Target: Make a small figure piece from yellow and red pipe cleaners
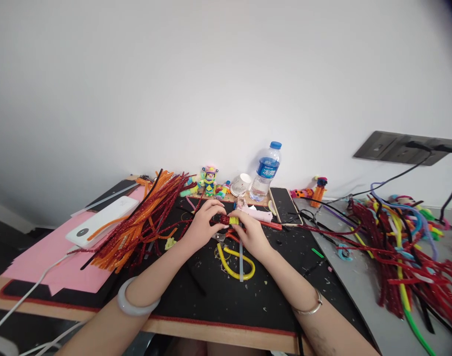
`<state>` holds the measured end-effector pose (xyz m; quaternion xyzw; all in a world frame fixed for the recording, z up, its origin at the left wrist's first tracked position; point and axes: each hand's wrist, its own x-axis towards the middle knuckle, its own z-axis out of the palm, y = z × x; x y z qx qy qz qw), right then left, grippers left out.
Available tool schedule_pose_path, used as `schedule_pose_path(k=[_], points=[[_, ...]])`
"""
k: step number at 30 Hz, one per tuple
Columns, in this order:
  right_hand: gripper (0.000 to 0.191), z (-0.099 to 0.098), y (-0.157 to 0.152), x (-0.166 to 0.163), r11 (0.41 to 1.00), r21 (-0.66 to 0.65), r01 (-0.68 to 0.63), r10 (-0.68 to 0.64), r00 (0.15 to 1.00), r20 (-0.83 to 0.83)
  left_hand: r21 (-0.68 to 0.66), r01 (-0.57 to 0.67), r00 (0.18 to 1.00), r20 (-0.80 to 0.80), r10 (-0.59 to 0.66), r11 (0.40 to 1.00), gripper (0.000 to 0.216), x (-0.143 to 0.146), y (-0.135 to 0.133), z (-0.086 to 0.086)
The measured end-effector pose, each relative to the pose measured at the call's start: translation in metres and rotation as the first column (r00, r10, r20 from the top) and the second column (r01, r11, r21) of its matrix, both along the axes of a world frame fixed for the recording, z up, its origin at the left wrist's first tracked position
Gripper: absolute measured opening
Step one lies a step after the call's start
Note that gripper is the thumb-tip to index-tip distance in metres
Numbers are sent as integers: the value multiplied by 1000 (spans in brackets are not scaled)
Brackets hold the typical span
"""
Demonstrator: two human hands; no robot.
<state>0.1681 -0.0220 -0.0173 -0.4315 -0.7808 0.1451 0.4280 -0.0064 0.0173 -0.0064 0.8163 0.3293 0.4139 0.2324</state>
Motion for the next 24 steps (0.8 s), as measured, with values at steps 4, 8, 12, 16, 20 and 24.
schedule_pose_path(k=[4, 8, 12, 16, 20, 24], points=[[24, 0, -1, 0, 1000, -8, 5, -5, 1000, 0, -2, -3, 1000, -6, 3, 1000, 18, 0, -1, 0], [25, 1, -1, 0, 999, -39, 12, -12, 1000, -7, 16, -9, 1000, -2, 9, 1000, 18, -1, 0, 0], [29, 0, 0, 0, 998, -53, 19, -20, 1000, -19, 35, -17, 1000, -6, 17, 999, 19, -1, 1, -1], [28, -2, 0, 0, 1000, -19, 2, -2, 1000, -5, 42, -21, 1000, -2, 21, 999, 17, -1, 1, -2], [28, -2, 1, 1, 1000, -10, 7, -7, 1000, -8, 47, -43, 999, 3, 43, 998, 16, 0, 0, 0], [26, -1, 1, 1, 1000, -4, 8, -8, 1000, -12, 61, -53, 999, 15, 52, 997, 16, 0, -2, 1]])
